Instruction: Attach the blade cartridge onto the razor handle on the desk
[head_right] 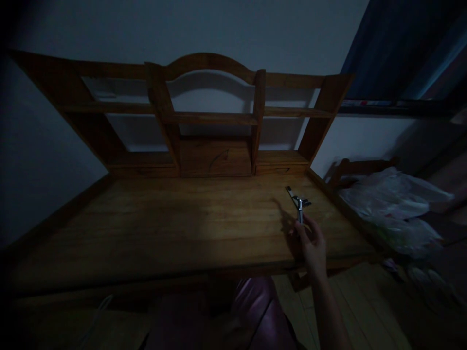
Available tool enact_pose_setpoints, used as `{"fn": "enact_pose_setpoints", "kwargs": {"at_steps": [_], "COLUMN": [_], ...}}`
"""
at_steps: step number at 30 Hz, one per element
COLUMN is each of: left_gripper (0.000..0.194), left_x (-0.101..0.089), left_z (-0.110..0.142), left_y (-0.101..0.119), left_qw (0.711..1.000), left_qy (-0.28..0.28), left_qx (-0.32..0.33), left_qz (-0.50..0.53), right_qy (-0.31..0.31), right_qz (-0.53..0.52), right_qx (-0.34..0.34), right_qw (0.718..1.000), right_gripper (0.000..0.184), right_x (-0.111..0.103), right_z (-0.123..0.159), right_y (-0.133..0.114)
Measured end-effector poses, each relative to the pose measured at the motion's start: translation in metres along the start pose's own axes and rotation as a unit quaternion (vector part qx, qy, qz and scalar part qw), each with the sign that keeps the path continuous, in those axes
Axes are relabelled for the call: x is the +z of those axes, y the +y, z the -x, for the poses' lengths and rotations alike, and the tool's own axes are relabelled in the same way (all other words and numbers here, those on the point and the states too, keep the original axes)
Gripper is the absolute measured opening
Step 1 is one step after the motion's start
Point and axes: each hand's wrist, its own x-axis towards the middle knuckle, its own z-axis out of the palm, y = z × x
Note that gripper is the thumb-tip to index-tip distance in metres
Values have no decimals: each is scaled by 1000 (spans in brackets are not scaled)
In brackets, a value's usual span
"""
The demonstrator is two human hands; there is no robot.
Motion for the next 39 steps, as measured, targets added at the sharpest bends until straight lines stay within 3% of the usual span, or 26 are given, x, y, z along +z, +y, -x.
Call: {"fn": "enact_pose_setpoints", "kwargs": {"at_steps": [3,5,7,9,11,13,19,22,27,30,34,39], "left_gripper": [34,39,42,42,39,37,37,31,30,34,45,49], "left_x": [-18,-35,-49,-56,-57,-54,-44,-48,-52,-40,-18,0], "left_z": [6,3,-2,-8,-13,-16,-15,-13,-23,-32,-44,-59], "left_y": [2,3,5,7,8,8,7,9,13,17,26,41], "left_qw": [989,964,884,813,779,765,770,781,772,775,793,805], "left_qy": [121,210,295,311,309,321,341,366,397,362,274,224], "left_qx": [37,68,142,194,219,229,272,249,223,245,240,262], "left_qz": [-75,-152,-334,-452,-499,-510,-466,-440,-444,-457,-488,-482], "right_qy": [14,13,6,-3,-7,-5,-5,-3,-11,-9,-8,-13], "right_qz": [8,11,12,15,16,16,17,20,10,18,24,25], "right_qx": [0,3,8,14,18,23,9,9,15,6,8,6], "right_qw": [1000,1000,1000,1000,1000,1000,1000,1000,1000,1000,1000,1000], "right_gripper": [45,45,45,45,46,47,46,46,46,45,45,45], "right_x": [1,1,1,0,0,-1,1,3,3,4,3,2], "right_z": [1,1,2,2,2,2,3,4,5,5,5,3], "right_y": [0,-1,-3,-4,-4,-4,-6,-8,-11,-11,-11,-8]}}
